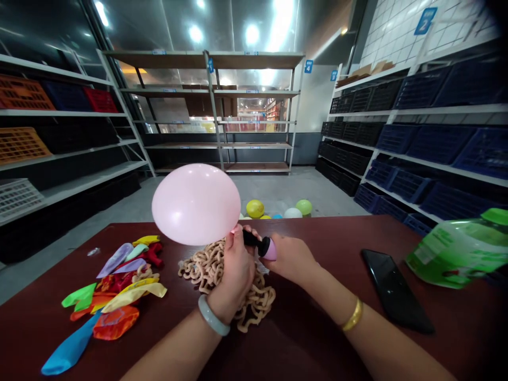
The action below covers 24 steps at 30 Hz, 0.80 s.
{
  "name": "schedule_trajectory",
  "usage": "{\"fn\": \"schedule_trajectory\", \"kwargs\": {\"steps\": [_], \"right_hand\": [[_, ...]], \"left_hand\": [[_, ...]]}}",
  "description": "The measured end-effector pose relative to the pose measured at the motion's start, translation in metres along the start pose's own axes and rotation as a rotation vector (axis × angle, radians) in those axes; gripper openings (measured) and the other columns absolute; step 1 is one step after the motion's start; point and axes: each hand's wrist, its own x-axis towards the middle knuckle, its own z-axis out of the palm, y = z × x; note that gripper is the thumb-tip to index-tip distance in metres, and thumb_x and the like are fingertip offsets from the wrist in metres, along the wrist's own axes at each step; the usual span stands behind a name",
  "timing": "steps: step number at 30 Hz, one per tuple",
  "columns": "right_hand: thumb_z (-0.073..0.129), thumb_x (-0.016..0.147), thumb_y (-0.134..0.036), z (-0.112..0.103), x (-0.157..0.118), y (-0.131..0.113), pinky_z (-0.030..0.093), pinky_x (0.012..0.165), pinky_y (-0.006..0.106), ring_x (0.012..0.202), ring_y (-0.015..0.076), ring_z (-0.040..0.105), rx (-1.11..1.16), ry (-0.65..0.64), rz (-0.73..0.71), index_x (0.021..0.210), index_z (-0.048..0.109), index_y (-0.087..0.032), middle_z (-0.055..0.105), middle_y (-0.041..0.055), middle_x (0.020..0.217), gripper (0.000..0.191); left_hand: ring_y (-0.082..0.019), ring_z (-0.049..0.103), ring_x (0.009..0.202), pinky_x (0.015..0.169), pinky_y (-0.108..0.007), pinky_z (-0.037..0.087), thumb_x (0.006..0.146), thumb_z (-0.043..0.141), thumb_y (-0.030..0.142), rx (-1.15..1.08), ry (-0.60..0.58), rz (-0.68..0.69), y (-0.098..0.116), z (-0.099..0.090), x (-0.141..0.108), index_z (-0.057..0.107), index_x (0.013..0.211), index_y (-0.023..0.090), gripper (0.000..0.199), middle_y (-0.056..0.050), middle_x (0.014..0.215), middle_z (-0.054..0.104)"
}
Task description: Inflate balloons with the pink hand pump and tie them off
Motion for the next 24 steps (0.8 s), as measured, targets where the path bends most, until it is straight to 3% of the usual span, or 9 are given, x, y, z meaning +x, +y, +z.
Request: {"fn": "schedule_trajectory", "kwargs": {"steps": [9,12,17,24], "right_hand": [[0.06,0.081,-0.053,0.006,0.011,0.017,0.044,0.071,0.035,0.089,0.0309,0.069,-0.031,-0.063,0.001,0.1,0.058,-0.02,0.072,0.0104,0.095,0.038],[0.061,0.082,-0.05,0.005,0.012,0.024,0.044,0.072,0.034,0.091,0.0306,0.069,-0.045,-0.085,0.002,0.101,0.058,-0.02,0.072,0.0104,0.096,0.036],[0.062,0.081,-0.047,0.002,0.011,0.028,0.043,0.071,0.033,0.09,0.0301,0.069,-0.09,-0.077,-0.004,0.098,0.058,-0.02,0.072,0.0097,0.096,0.032],[0.061,0.081,-0.049,0.002,0.002,0.009,0.044,0.068,0.032,0.086,0.0294,0.07,-0.051,-0.049,0.003,0.099,0.057,-0.02,0.073,0.0094,0.092,0.035]], "left_hand": [[-0.014,0.058,0.064,0.059,-0.028,0.047,0.075,0.07,0.022,0.008,0.108,0.185,0.058,-0.032,0.066,0.047,0.083,0.02,0.025,0.002,0.072,0.056],[-0.014,0.058,0.063,0.059,-0.028,0.046,0.075,0.069,0.02,0.001,0.152,0.205,0.065,-0.04,0.076,0.045,0.082,0.02,0.025,0.002,0.071,0.055],[-0.013,0.057,0.064,0.06,-0.028,0.046,0.076,0.071,0.025,-0.013,0.133,0.193,0.041,-0.033,0.064,0.045,0.083,0.021,0.027,0.002,0.073,0.055],[-0.012,0.057,0.067,0.066,-0.028,0.049,0.079,0.073,0.03,-0.005,0.029,0.03,-0.003,-0.01,0.015,0.051,0.085,0.02,0.026,0.001,0.078,0.057]]}}
